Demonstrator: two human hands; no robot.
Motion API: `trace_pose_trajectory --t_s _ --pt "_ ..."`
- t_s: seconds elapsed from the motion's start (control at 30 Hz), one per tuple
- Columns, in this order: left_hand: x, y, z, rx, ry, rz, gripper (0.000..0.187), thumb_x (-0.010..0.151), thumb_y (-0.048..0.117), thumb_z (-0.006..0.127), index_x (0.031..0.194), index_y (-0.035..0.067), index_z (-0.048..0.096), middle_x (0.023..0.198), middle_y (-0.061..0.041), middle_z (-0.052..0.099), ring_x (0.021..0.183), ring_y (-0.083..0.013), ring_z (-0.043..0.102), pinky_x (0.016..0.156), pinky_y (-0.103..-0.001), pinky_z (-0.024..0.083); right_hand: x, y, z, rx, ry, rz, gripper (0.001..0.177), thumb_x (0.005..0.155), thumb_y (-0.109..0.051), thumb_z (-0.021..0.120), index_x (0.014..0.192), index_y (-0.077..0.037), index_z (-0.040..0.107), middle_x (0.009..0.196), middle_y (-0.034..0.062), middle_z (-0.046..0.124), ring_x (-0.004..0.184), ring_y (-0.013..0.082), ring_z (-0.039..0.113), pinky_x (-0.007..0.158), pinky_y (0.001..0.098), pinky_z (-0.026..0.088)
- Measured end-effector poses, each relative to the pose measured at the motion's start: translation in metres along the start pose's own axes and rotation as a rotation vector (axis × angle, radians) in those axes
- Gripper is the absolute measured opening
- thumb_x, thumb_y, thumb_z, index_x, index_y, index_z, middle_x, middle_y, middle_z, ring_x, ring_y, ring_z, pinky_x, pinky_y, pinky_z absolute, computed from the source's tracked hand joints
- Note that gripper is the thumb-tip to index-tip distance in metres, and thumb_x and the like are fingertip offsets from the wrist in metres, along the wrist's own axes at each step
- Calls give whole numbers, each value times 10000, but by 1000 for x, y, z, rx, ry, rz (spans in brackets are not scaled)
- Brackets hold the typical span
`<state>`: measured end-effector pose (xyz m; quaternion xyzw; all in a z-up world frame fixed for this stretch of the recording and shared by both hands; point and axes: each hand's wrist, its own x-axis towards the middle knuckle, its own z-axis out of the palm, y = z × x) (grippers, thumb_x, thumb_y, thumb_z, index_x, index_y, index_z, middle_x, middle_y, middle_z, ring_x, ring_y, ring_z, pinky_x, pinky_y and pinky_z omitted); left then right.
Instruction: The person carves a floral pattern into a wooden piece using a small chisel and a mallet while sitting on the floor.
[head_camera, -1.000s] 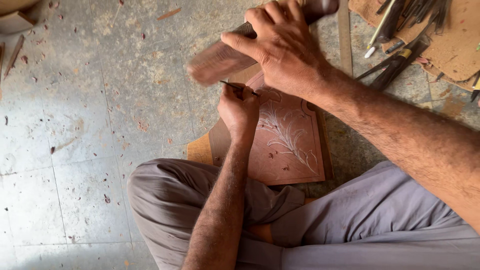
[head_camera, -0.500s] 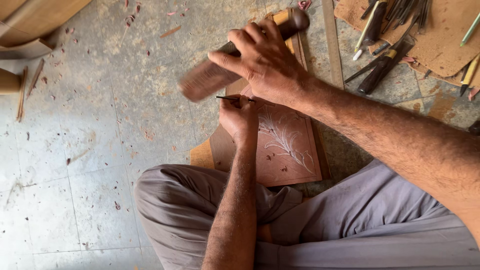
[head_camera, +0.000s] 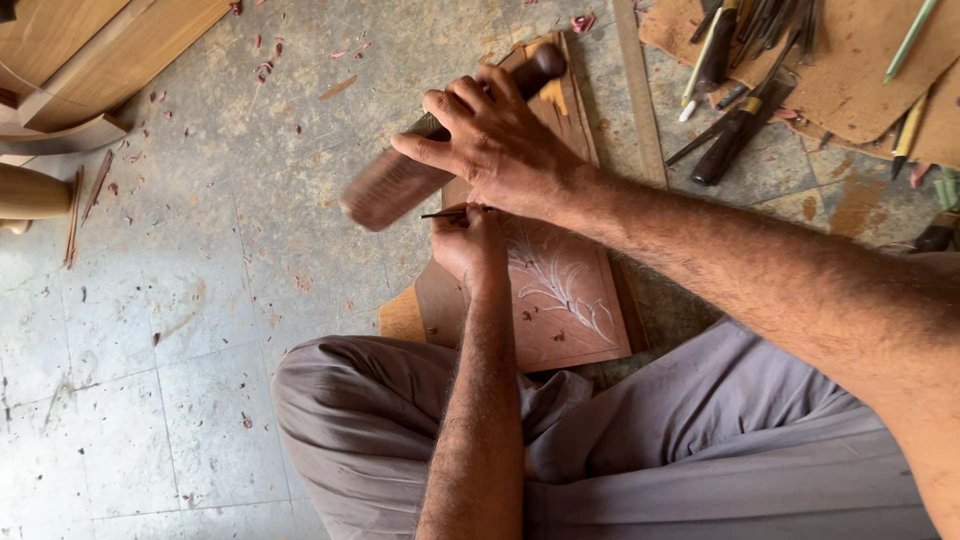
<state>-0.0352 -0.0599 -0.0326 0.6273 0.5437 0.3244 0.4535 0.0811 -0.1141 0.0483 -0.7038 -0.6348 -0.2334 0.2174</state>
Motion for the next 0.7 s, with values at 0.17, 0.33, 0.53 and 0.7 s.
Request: trace_pose_trajectory --t_s 0.17,0.33,0.53,0.7 --pt "5 -4 1 -11 45 104 151 857 29 759 971 -37 684 935 -151 777 804 -211 756 747 -341 603 4 0 5 -285 -8 -118 609 847 -242 880 1399 -343 643 1380 105 612 1261 267 569 1177 515 361" --pt "3 2 0 -88 -5 -138 163 870 35 711 1011 -43 690 976 -182 775 801 -219 773 712 -326 659 4 0 12 -171 -20 -133 635 808 -255 889 1380 -287 614 1362 129 624 1256 280 575 1140 555 360" --pt "3 8 -1 -71 17 -250 254 858 70 741 1078 -34 671 1054 -187 755 877 -222 773 759 -326 669 4 -3 17 -175 9 -131 731 770 -287 877 1443 -286 592 1370 150 613 1206 294 576 1078 571 359" --pt "-2 11 -2 -152 -4 -215 315 825 113 804 1059 -54 675 1045 -187 759 884 -229 765 753 -339 656 1 -8 18 -161 88 -110 566 879 -279 865 1390 -306 626 1378 110 612 1257 267 575 1160 546 338"
